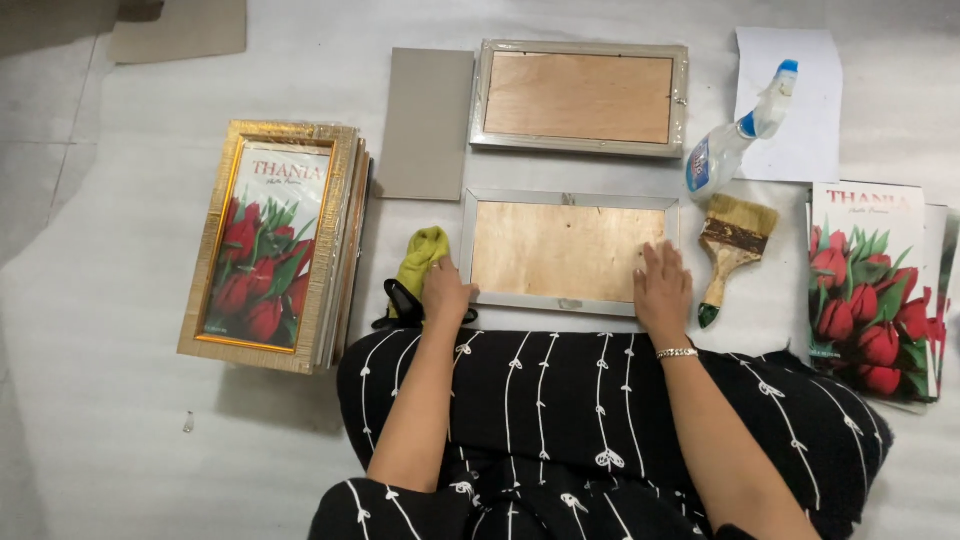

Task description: Cleaning a picture frame and assembling it with a picture and backing board

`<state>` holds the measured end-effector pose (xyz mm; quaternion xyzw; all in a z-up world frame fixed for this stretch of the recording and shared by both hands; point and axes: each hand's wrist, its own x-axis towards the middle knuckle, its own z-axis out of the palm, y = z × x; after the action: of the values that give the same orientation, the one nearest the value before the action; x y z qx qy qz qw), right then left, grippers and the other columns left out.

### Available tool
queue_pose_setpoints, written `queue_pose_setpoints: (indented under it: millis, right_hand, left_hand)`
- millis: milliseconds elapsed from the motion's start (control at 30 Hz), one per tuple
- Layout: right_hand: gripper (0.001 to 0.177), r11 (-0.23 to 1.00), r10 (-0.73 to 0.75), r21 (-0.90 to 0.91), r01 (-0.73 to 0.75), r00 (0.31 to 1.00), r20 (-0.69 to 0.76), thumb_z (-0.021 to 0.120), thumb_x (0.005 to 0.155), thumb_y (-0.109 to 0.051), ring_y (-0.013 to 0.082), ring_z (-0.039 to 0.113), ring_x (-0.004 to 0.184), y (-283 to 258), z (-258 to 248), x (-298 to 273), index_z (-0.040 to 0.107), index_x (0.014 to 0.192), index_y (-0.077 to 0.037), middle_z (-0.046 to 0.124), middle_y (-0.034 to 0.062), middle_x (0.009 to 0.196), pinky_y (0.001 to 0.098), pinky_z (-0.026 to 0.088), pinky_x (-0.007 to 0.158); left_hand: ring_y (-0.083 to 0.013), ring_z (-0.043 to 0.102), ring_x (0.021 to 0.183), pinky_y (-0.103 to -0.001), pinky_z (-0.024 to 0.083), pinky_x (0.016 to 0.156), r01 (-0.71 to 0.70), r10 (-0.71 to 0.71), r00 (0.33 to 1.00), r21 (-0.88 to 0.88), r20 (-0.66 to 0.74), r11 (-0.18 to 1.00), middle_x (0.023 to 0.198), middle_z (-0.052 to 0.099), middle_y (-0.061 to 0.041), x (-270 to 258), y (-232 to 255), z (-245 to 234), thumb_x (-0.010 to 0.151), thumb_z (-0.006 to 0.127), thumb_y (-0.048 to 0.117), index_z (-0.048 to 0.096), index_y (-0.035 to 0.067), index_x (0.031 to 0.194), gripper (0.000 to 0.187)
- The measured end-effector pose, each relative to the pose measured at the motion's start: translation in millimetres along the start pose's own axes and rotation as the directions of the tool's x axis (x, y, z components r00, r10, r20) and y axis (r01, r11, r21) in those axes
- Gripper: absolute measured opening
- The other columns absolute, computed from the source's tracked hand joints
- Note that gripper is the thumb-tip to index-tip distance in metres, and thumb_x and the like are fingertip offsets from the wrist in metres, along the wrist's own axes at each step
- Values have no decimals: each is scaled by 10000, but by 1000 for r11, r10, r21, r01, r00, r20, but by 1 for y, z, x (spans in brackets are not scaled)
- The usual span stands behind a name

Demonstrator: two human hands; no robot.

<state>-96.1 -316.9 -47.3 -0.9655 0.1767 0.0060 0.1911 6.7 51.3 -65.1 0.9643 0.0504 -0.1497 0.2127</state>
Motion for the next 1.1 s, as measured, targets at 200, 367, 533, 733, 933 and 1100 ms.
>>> queue_pose_setpoints:
  millis: [200,367,533,733,933,1100]
  right_hand:
    - [620,995,96,27,-96,995,-6,419,1083,-417,347,189,1563,3,9,-2,259,1648,-218,148,157,1709,551,200,1238]
    - [496,996,89,47,-81,970,-225,665,958,-291,329,457,1396,41,0,10,573,1434,-182,479,133,1467,522,338,1147]
    - [559,866,469,8,-501,804,-366,789,777,-397,416,524,1149,157,46,26,509,1214,-189,491,104,1237,590,491,875]
    - [570,898,432,71,-435,837,-337,743,735,-196,515,687,929,98,-35,12,487,1242,-144,602,168,1110,608,553,778]
    - [647,957,286,128,-260,778,-560,922,825,-25,286,721,791,10,-182,-13,477,1295,-22,716,151,966,386,627,734]
    - [314,965,201,252,-71,819,-538,836,988,-137,307,693,808,36,-143,-1,617,1140,28,709,196,972,403,567,737]
  left_hand:
    - [-479,669,1071,-606,605,759,62,-62,998,13,19,998,1276,549,-208,17,-4,33,729,889,442,488,-22,1336,864]
    - [-458,654,1137,-566,604,817,71,-67,997,-84,45,994,1268,568,-220,-12,22,-16,769,873,382,511,-28,1301,764]
    - [-460,570,1239,-571,576,919,66,-66,998,-122,0,990,1341,501,-248,-38,52,-45,799,860,322,483,-28,1345,750]
    - [-458,441,1292,-612,446,1041,-126,124,982,1,-145,992,1466,360,-192,-27,63,-33,773,864,380,432,78,1479,881]
    - [-386,318,1398,-589,335,1096,-196,200,980,197,-1,961,1616,223,-131,-17,81,-8,817,755,596,378,178,1555,928]
    - [-480,-78,1510,-752,107,1151,-255,183,943,247,279,935,1705,-129,-37,-32,140,-19,904,542,696,97,377,1635,913]
